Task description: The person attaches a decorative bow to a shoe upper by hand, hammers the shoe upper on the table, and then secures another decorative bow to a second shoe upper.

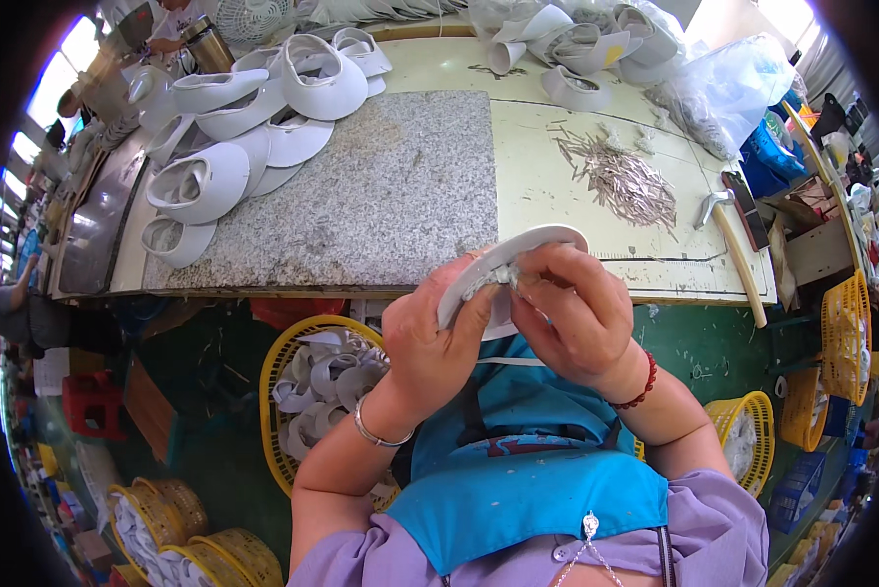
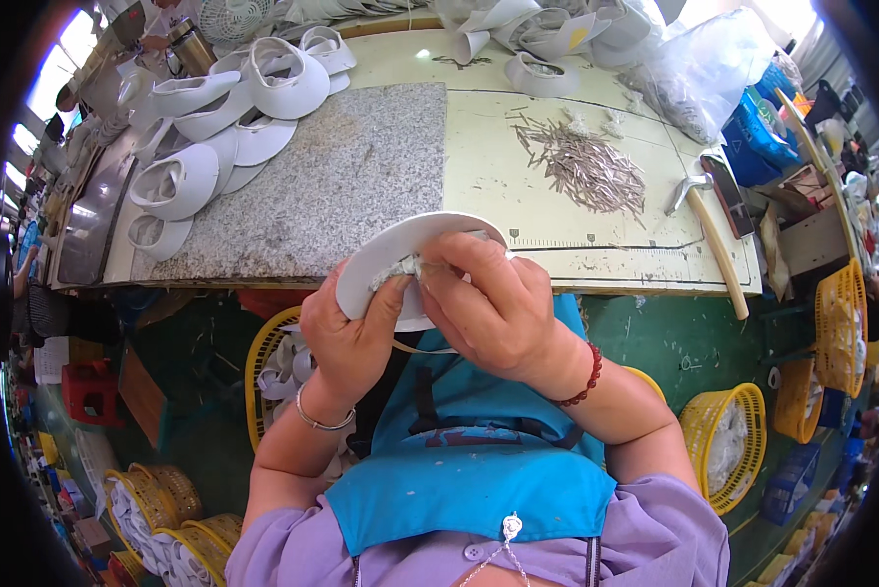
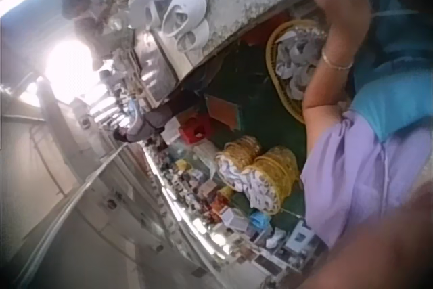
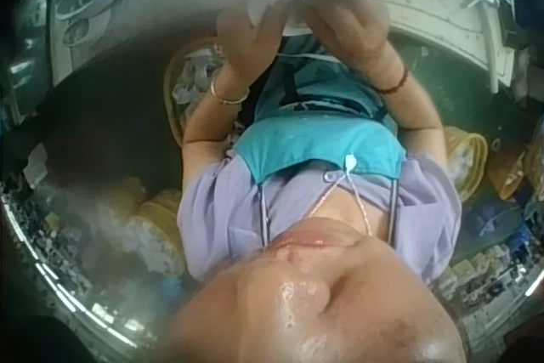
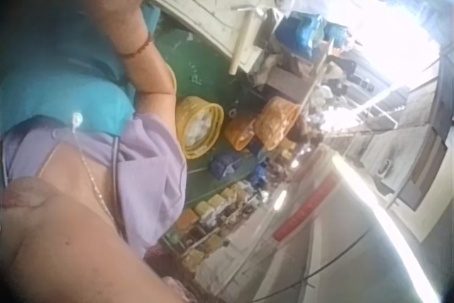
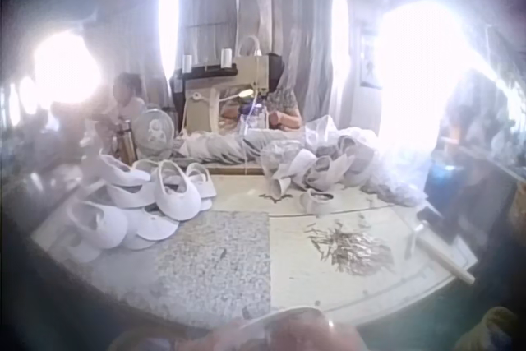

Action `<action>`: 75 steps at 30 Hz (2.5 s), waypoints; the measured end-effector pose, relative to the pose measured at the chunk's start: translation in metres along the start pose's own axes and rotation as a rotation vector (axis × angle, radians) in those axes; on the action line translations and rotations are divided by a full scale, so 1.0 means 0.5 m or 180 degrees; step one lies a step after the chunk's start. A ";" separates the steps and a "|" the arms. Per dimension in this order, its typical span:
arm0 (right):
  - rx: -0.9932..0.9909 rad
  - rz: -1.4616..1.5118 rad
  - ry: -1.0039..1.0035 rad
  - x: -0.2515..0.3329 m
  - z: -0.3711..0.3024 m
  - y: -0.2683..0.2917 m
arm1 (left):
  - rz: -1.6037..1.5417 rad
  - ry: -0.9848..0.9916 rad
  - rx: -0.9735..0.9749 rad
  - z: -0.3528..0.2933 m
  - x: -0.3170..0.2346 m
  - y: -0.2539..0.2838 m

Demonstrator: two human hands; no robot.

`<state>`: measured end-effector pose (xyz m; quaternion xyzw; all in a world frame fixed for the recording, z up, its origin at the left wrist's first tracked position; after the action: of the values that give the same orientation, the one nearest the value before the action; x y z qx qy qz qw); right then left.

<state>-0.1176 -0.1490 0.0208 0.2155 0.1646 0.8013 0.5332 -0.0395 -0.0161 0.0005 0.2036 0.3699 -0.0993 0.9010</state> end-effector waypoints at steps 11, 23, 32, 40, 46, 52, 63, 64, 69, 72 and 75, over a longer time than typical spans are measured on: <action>-0.0047 0.0033 0.0203 -0.003 -0.007 -0.002 | -0.0011 -0.0147 0.0061 -0.002 -0.003 -0.003; 0.0208 0.0833 -0.0199 -0.039 -0.013 -0.006 | -0.0385 0.0250 0.0352 -0.001 0.013 -0.010; -0.0019 0.0444 -0.0326 -0.033 -0.008 0.011 | -0.0204 0.0013 0.0291 -0.003 0.010 -0.010; 0.0554 0.1146 -0.0906 -0.056 0.002 0.022 | -0.0120 -0.0767 0.0324 0.001 0.009 -0.009; 0.0191 0.0315 -0.0327 -0.025 -0.003 0.021 | 0.0415 -0.1198 0.0101 0.004 -0.006 -0.012; -0.0750 0.1503 -0.0777 -0.051 -0.010 -0.013 | -0.0137 -0.0636 0.0429 0.067 -0.020 0.002; -0.0098 0.0075 0.0894 -0.076 0.059 -0.044 | 0.1926 -0.2837 0.0136 0.098 0.049 0.068; 0.0115 -0.0111 0.0927 -0.084 0.042 -0.065 | 0.1923 -0.2807 0.0146 0.076 0.067 0.064; 0.1203 0.0216 0.0196 -0.106 -0.025 -0.119 | 0.1771 -0.1268 0.1143 0.001 0.143 0.042; 0.1381 0.0457 -0.0052 -0.106 -0.016 -0.122 | 0.1770 -0.1253 0.0994 -0.004 0.154 0.034; 0.1618 0.0316 -0.0158 -0.084 -0.023 -0.106 | 0.1719 -0.1245 0.0910 -0.008 0.160 0.030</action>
<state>-0.0678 -0.1682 -0.0221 0.3700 0.3368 0.7539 0.4258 0.0195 -0.0032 -0.0544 0.3951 0.1058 0.0545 0.9109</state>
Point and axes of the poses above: each hand's wrist, its own z-axis towards the middle knuckle, its own y-axis out of the back of the hand, x = y × z, the point moved 2 cm from there along z, towards the middle knuckle, and after that the axes turned 2 degrees about -y, right-handed, at the moved point
